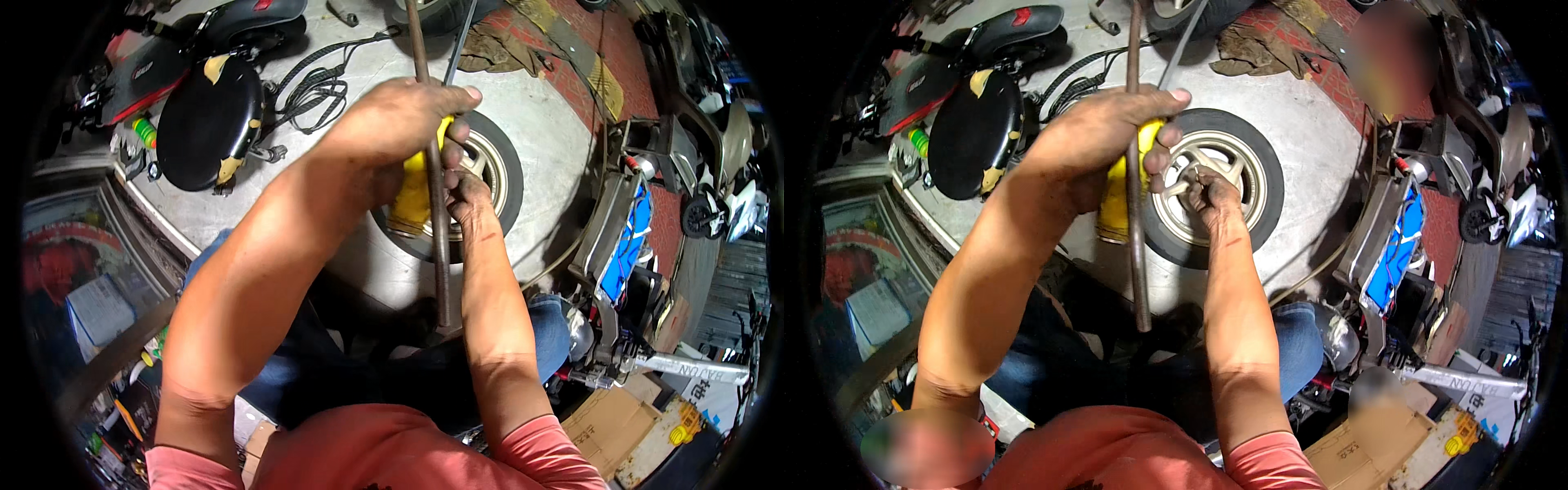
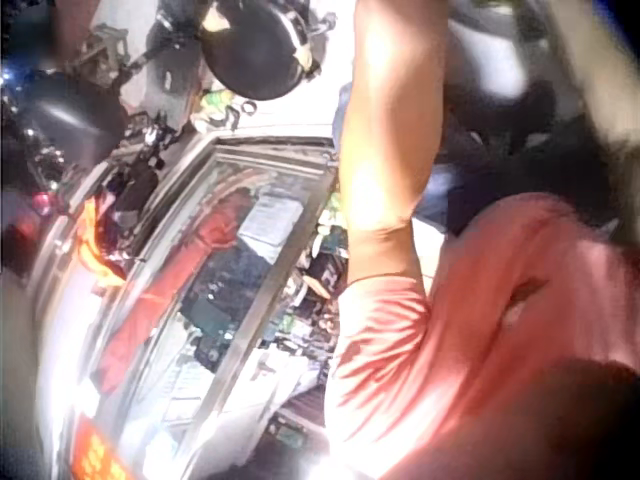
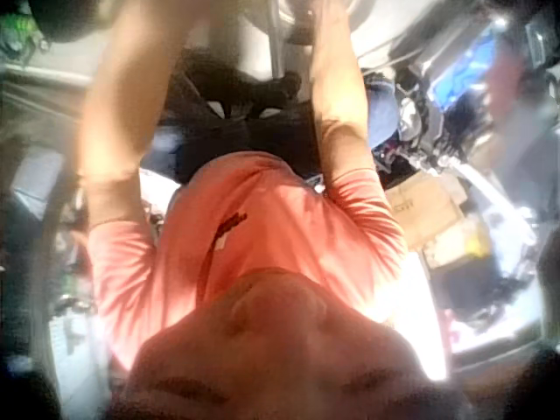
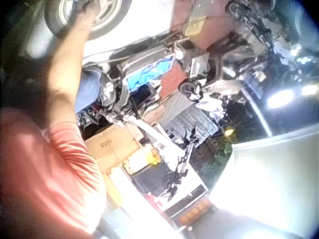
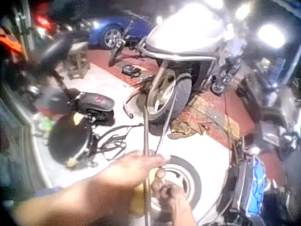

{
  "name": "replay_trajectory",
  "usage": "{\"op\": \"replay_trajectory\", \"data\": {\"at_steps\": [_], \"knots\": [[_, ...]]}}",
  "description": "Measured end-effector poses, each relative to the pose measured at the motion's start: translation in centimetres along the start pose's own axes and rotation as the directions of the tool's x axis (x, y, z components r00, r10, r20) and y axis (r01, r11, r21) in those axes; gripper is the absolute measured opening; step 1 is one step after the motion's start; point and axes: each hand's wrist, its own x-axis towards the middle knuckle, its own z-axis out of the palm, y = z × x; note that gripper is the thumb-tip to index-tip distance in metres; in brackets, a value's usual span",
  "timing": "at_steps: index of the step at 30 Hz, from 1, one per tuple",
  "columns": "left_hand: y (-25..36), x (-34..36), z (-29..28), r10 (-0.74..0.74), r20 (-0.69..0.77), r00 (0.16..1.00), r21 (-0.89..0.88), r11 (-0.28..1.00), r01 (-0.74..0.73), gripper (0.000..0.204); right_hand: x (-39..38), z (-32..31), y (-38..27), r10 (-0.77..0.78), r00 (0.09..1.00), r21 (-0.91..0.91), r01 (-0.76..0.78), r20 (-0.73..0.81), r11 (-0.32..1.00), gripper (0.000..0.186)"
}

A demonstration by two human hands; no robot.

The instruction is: The person removes a tire from a wheel rim using a pry bar and then handles the detached tire.

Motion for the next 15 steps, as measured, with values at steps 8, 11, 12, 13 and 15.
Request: {"op": "replay_trajectory", "data": {"at_steps": [8,11,12,13,15], "knots": [[2.4,0.4,-3.6,0.231,0.065,0.971,0.186,0.953,-0.239,0.021,4.1,-4.8,0.2,-0.560,0.828,-0.893,0.252,0.000,0.372,0.023],[4.0,0.9,-6.7,0.158,0.112,0.981,-0.019,0.987,-0.157,0.019,3.2,-1.1,2.1,-0.575,0.815,-0.946,0.235,0.066,0.224,0.023],[4.4,-1.4,-5.7,0.193,-0.030,0.981,-0.021,0.981,-0.194,0.017,1.7,0.8,2.4,-0.589,0.801,-0.967,0.223,0.108,0.125,0.023],[4.4,-2.4,-6.4,0.224,0.013,0.974,-0.022,0.974,-0.224,0.017,1.6,1.5,2.6,-0.642,0.741,-0.968,0.253,0.198,-0.007,0.022],[4.8,-3.7,-7.4,0.288,0.066,0.955,-0.018,0.958,-0.287,0.016,2.3,1.6,2.4,-0.701,0.677,-0.949,0.314,0.224,0.000,0.023]]}}
